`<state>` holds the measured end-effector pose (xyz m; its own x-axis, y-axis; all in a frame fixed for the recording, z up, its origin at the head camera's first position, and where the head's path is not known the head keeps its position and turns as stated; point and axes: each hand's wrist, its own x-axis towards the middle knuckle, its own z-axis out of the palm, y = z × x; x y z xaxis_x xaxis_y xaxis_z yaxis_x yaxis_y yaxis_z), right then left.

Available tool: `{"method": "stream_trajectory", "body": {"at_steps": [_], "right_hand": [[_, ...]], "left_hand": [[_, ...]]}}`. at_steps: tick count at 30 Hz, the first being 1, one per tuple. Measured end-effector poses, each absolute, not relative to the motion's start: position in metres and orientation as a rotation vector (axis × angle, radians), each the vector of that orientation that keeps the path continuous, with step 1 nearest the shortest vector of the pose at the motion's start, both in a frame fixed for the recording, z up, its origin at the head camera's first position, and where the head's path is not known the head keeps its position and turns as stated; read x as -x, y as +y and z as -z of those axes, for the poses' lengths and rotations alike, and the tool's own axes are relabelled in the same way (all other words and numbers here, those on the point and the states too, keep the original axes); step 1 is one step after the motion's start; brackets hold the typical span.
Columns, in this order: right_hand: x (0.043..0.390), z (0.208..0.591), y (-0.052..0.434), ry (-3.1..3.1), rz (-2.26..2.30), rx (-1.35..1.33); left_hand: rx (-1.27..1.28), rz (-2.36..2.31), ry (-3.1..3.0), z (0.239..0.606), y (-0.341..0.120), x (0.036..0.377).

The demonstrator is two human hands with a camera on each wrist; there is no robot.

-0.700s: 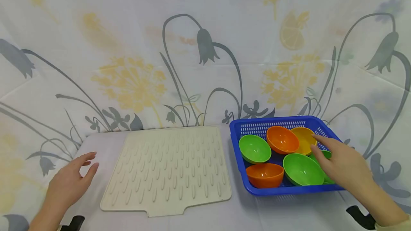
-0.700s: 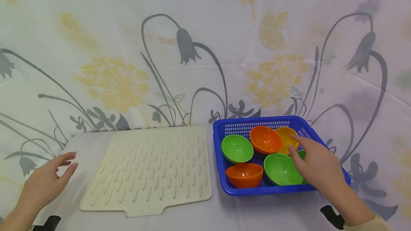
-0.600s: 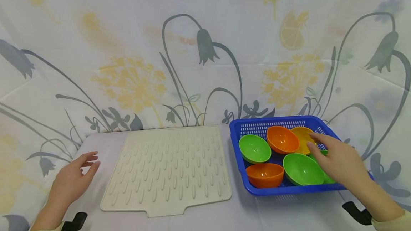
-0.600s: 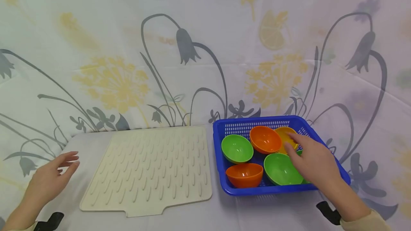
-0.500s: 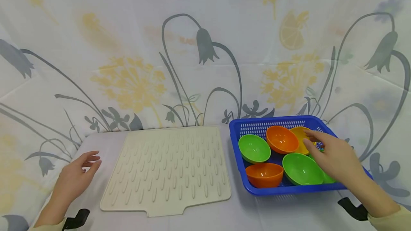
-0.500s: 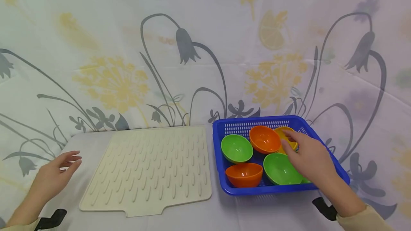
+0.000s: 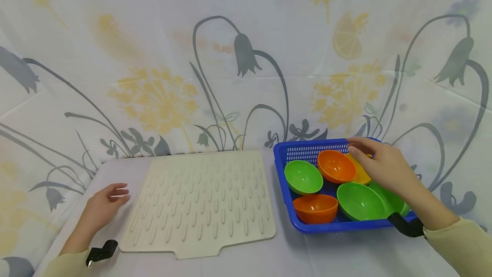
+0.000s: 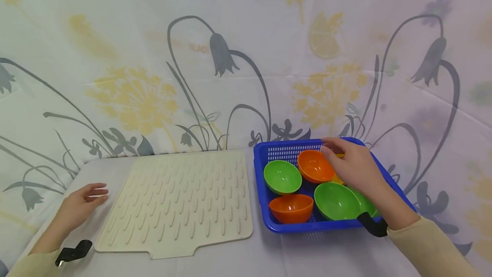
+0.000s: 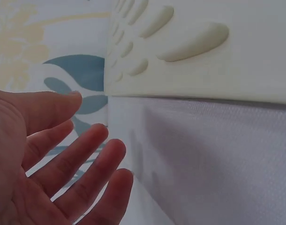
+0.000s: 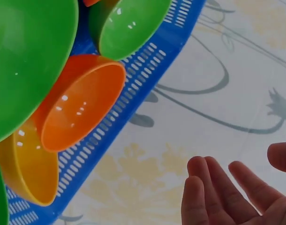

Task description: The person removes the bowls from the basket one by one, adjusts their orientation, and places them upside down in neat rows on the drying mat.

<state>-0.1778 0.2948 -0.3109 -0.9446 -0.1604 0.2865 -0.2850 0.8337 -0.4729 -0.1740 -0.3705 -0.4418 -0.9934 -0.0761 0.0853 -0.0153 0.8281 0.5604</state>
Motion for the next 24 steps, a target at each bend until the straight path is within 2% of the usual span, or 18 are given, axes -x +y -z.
{"method": "stream_trajectory", "body": {"at_steps": [6,15,24], "right_hand": [[0.197,0.310,0.284,-2.870,-0.914,-0.343],[0.228,0.318,0.273,-2.925,-1.091,-0.565],[0.259,0.338,0.263,-2.959,-1.255,-0.732]], "left_hand": [[-0.119,0.958,-2.960,0.452,-0.368,0.179],[-0.134,1.114,-2.960,0.455,-0.361,0.184],[-0.162,1.067,-3.027,0.458,-0.361,0.191]]}}
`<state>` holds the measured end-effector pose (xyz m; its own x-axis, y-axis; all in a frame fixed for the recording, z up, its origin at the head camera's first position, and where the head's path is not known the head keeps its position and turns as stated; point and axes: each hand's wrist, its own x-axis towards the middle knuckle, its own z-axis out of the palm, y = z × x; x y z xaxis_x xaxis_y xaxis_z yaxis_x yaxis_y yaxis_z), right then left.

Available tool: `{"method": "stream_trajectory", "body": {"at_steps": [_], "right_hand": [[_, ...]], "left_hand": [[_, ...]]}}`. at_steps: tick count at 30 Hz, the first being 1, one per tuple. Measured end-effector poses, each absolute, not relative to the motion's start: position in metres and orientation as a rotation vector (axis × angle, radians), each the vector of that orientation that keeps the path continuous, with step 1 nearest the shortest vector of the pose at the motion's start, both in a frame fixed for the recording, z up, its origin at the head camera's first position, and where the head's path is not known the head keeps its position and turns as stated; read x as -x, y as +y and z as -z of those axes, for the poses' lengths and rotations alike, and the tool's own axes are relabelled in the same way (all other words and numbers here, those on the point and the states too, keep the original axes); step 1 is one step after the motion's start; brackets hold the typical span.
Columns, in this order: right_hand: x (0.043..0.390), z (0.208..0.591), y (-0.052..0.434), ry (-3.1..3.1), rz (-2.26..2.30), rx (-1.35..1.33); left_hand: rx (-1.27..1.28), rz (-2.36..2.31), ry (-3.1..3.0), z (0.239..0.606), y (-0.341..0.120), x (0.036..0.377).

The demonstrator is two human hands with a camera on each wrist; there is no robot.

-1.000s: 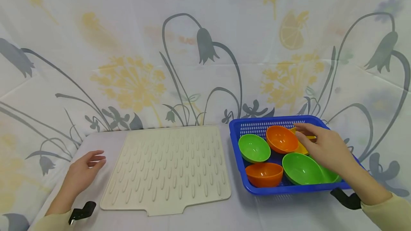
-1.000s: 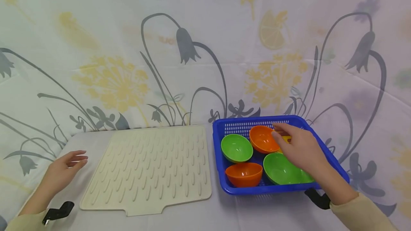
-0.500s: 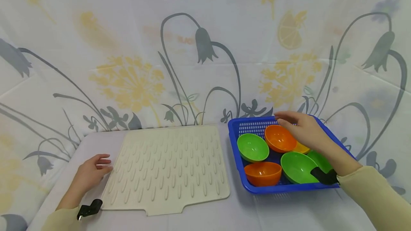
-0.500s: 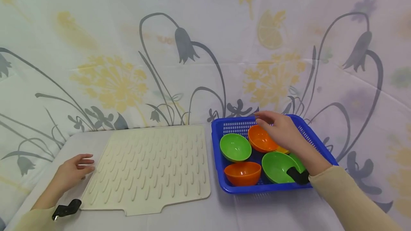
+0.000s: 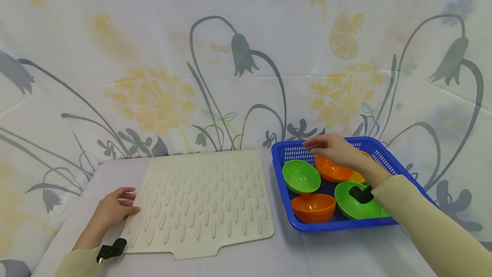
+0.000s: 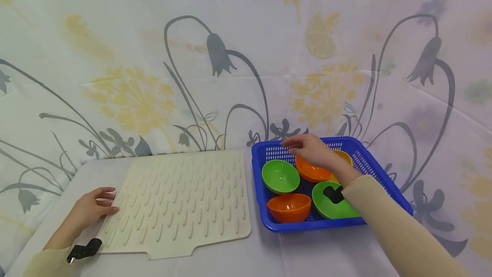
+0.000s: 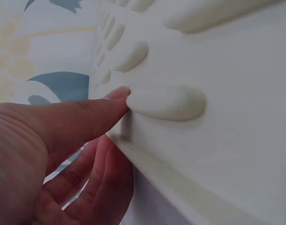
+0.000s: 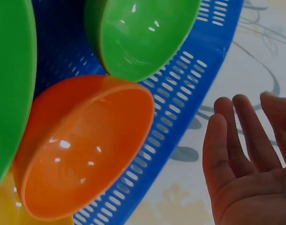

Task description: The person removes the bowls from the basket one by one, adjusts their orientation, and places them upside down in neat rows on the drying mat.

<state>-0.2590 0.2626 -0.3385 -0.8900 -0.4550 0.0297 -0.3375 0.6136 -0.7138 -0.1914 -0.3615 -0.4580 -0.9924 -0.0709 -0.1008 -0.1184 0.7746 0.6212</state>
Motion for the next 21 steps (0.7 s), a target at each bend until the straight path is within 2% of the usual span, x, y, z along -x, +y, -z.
{"method": "stream_trajectory", "body": {"at_steps": [11,21], "right_hand": [[0.292,0.367,0.244,2.578,1.029,0.794],[0.307,0.386,0.237,2.581,0.881,0.776]], "left_hand": [[0.166,-0.981,2.920,0.457,-0.364,0.192],[0.196,-0.956,2.903,0.456,-0.360,0.194]]}}
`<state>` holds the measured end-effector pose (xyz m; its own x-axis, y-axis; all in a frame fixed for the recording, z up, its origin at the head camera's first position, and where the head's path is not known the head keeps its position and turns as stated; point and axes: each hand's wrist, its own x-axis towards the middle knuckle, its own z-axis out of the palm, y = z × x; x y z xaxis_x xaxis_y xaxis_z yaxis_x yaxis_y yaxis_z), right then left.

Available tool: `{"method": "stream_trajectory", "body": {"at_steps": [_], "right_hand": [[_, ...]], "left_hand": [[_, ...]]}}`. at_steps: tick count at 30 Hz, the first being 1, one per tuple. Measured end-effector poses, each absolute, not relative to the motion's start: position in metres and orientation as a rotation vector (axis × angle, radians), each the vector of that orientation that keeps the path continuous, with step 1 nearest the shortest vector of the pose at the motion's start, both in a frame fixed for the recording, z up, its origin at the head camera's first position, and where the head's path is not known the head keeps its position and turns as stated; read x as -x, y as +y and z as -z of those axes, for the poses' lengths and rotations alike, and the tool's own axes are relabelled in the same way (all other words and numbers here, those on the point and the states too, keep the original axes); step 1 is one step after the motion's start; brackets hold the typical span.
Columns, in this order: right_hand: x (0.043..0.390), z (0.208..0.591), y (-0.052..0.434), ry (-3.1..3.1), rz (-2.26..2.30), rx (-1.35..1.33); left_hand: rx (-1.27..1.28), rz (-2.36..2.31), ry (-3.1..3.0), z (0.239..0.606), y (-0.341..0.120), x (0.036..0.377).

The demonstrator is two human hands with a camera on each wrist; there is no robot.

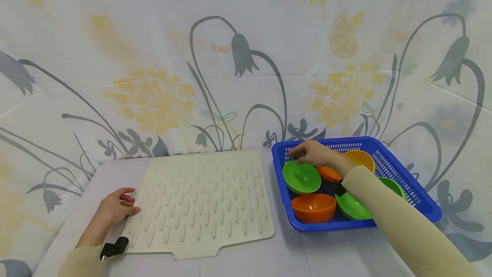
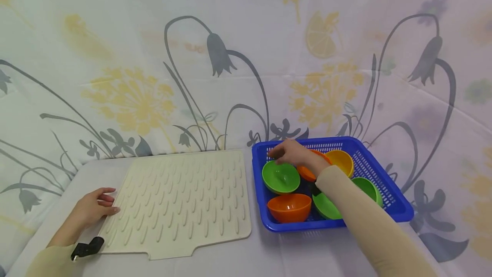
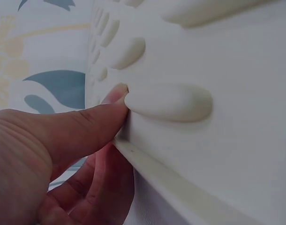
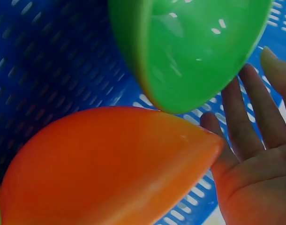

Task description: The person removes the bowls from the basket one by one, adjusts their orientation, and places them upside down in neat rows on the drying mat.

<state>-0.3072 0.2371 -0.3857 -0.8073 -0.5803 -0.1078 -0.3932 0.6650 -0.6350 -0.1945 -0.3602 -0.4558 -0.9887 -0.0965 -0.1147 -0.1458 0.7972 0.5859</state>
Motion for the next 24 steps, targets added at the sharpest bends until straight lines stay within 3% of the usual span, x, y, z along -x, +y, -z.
{"method": "stream_trajectory", "body": {"at_steps": [24], "right_hand": [[0.3084,0.3929,0.2397,2.723,0.880,0.837]], "left_hand": [[0.261,-0.915,2.886,0.4506,-0.3538,0.1890]]}}
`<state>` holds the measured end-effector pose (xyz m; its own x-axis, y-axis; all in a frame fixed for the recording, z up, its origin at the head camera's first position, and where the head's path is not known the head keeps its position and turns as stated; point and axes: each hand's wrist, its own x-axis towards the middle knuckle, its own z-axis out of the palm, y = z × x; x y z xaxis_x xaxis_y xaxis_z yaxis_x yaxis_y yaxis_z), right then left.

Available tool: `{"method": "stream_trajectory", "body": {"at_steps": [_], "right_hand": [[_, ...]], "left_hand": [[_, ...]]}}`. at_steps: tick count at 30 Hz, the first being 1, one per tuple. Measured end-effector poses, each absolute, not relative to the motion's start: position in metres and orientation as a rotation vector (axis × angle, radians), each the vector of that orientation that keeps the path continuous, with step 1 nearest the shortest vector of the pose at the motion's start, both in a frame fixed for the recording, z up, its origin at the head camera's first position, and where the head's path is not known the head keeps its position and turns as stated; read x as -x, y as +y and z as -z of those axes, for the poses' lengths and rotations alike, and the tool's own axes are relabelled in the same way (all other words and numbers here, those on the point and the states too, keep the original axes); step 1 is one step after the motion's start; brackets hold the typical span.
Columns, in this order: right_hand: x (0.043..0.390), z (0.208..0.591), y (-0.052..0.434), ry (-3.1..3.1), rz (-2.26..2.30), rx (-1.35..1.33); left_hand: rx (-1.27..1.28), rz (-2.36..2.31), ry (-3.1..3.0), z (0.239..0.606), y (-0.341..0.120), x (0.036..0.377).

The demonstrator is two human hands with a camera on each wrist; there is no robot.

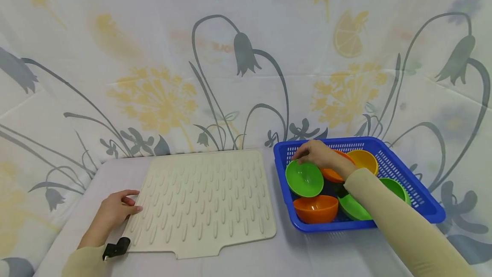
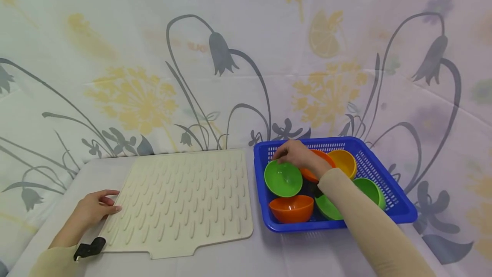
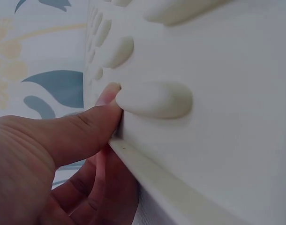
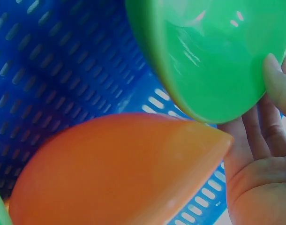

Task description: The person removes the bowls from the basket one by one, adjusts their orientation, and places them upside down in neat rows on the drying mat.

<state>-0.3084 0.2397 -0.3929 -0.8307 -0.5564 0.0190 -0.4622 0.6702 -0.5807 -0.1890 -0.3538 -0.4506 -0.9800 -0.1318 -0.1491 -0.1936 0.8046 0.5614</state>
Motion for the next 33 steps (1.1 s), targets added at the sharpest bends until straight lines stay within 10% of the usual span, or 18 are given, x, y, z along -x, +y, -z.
{"method": "stream_trajectory", "body": {"at_steps": [33], "right_hand": [[0.275,0.355,0.273,2.718,1.026,0.607]], "left_hand": [[0.278,-0.943,2.878,0.450,-0.352,0.186]]}}
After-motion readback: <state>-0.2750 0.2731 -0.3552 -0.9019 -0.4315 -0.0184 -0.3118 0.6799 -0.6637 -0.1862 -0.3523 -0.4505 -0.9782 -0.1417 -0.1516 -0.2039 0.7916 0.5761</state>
